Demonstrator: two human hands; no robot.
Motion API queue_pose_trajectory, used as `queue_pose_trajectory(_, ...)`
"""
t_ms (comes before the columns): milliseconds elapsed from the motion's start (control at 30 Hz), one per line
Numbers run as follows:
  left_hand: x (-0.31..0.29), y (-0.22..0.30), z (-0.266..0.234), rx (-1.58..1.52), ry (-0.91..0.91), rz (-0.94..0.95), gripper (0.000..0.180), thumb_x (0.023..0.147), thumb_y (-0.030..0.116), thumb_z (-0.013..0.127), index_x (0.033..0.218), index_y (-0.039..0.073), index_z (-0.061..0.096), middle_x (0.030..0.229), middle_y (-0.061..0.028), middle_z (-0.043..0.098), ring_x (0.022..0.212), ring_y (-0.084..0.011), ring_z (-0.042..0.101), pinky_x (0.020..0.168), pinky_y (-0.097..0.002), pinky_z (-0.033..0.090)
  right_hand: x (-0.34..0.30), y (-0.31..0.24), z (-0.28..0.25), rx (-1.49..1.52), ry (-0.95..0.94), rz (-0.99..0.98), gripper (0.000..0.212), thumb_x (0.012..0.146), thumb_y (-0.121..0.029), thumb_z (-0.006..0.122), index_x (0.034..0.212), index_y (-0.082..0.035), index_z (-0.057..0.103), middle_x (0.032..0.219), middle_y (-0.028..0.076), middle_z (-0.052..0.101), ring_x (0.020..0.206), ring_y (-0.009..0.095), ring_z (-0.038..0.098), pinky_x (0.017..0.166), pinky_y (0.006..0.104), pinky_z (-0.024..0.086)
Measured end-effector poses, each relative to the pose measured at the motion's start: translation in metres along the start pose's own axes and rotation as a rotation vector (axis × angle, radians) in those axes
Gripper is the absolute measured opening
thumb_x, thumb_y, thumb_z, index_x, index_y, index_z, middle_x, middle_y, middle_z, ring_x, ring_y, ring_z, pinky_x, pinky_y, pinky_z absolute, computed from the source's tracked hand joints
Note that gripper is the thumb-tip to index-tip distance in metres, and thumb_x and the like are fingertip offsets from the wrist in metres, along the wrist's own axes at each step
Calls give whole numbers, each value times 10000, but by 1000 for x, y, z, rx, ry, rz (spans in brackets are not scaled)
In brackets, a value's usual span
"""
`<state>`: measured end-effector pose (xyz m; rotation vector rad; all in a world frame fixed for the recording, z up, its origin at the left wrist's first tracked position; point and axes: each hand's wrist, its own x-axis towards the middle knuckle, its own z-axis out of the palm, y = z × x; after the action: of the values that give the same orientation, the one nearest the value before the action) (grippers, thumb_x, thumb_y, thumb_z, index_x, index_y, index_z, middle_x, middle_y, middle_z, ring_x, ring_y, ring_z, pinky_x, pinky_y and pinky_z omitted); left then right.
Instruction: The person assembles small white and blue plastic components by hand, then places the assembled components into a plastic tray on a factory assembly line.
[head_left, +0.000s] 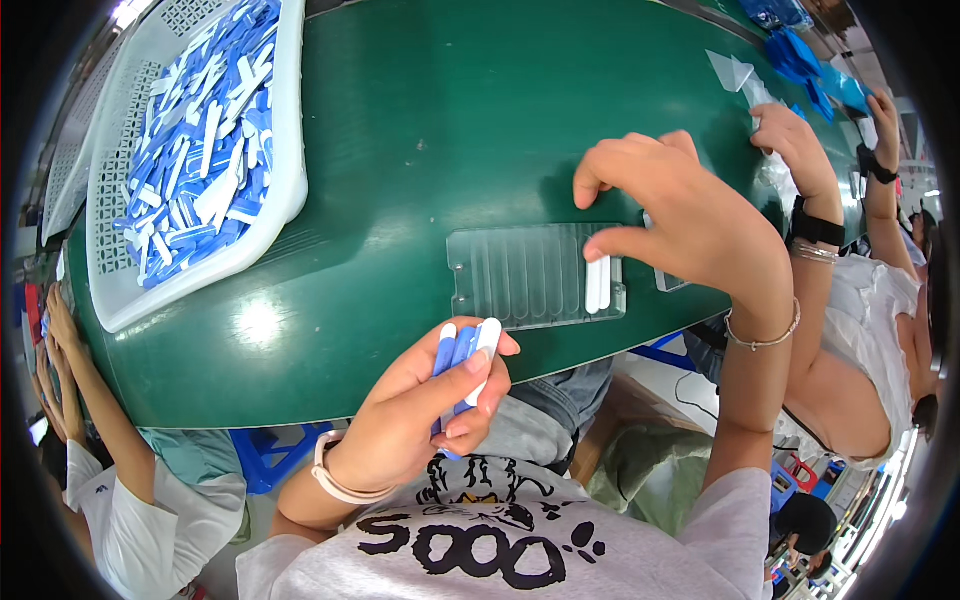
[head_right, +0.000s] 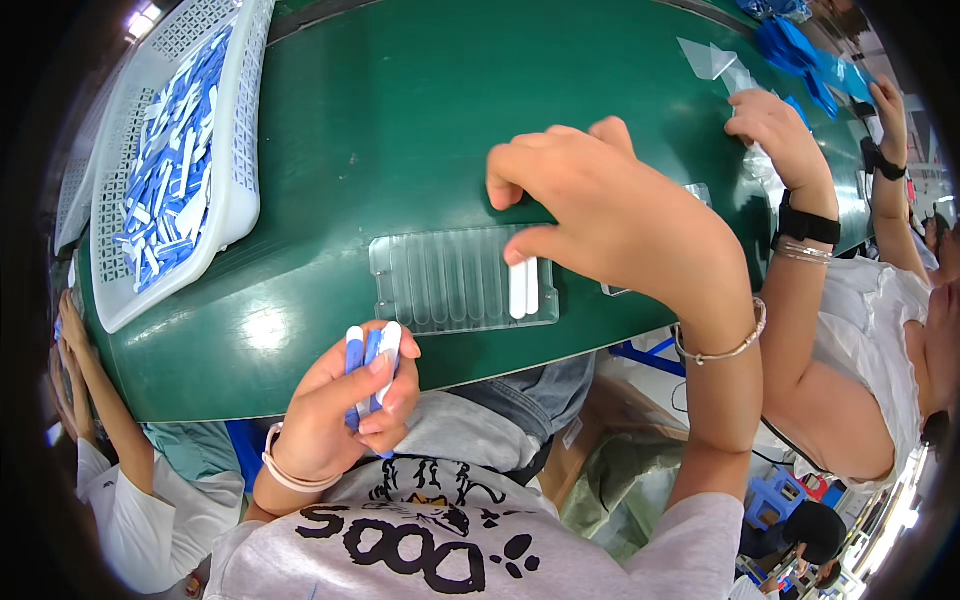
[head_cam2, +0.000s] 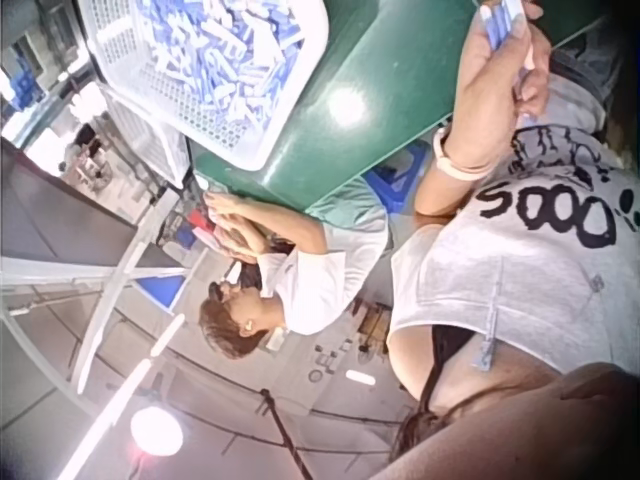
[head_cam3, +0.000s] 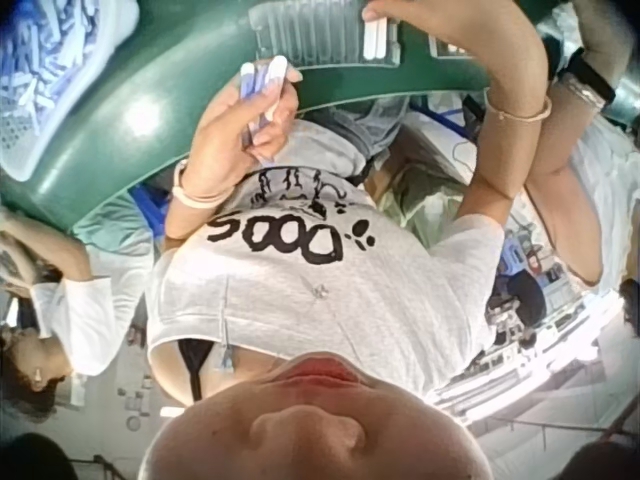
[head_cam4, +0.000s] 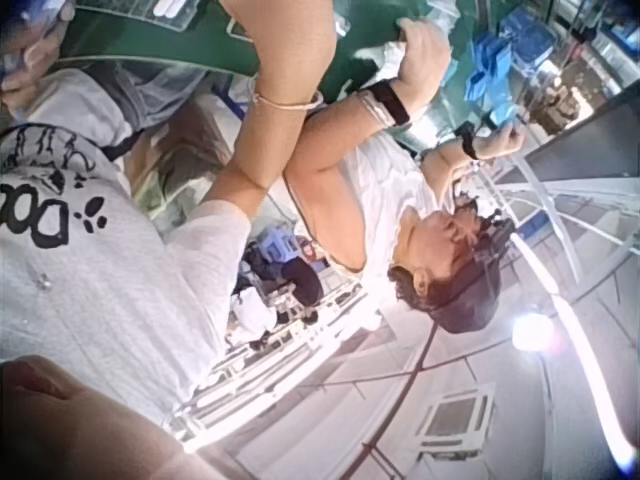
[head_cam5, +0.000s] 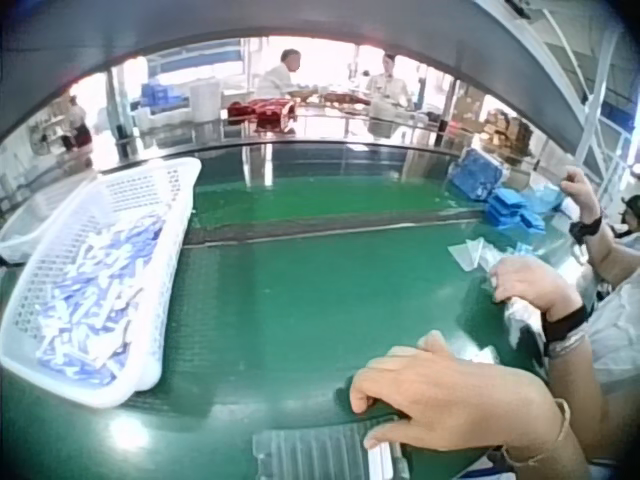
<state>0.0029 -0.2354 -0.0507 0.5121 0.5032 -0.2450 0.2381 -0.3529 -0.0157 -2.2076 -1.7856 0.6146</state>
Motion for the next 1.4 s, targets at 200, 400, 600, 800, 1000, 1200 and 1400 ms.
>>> queue_pose_trajectory(200,2,2,7,-47,18,20,212,971,181,422,1117,30,455,749,-23,448,529,-61,311,437,-215,251,-1,-1,2,-22,-25,-5,306,684,-211,744,865,-85,533,811,7,571,817,179,548,812,310,305)
queue_pose_trajectory(400,6,7,10,-315,9,182,199,980,207,388,1117,85,463,727,0,392,502,-59,291,397,-203,209,-19,-34,27,-46,358,-76,185,690,-162,724,785,-99,578,840,18,600,803,184,546,751,329,347)
queue_pose_trajectory(600,18,10,9,-525,-109,265,231,1002,195,317,1134,55,443,755,-10,377,535,-75,303,383,-204,202,-43,-84,88,-33,678,-493,211,680,-133,641,886,-115,682,919,-18,595,755,125,499,607,271,362)
queue_pose_trajectory(800,21,11,5,-660,-158,186,217,987,204,368,1110,78,494,757,-1,411,528,-65,312,402,-205,232,-54,-94,104,6,821,-500,247,643,-98,698,889,-119,700,936,-30,614,734,111,488,568,265,309)
queue_pose_trajectory(1000,9,18,-1,-384,-63,282,191,935,195,417,1075,73,459,682,8,348,507,-76,271,393,-218,206,-63,-88,108,-118,1116,-442,186,653,-104,735,834,-127,698,876,-49,623,708,88,528,576,262,289)
queue_pose_trajectory(1200,-1,4,11,64,-92,63,413,908,292,546,1108,-66,499,590,39,372,432,-36,261,396,-221,184,-62,-92,101,-36,1030,-369,202,669,-83,719,868,-111,696,899,-26,639,734,110,535,580,265,308)
queue_pose_trajectory(1400,0,3,12,167,-27,97,212,931,222,538,878,19,570,563,49,422,436,-20,297,411,-206,221,-58,-91,100,19,923,-352,250,717,-98,683,964,-67,659,910,24,638,753,129,547,556,259,336)
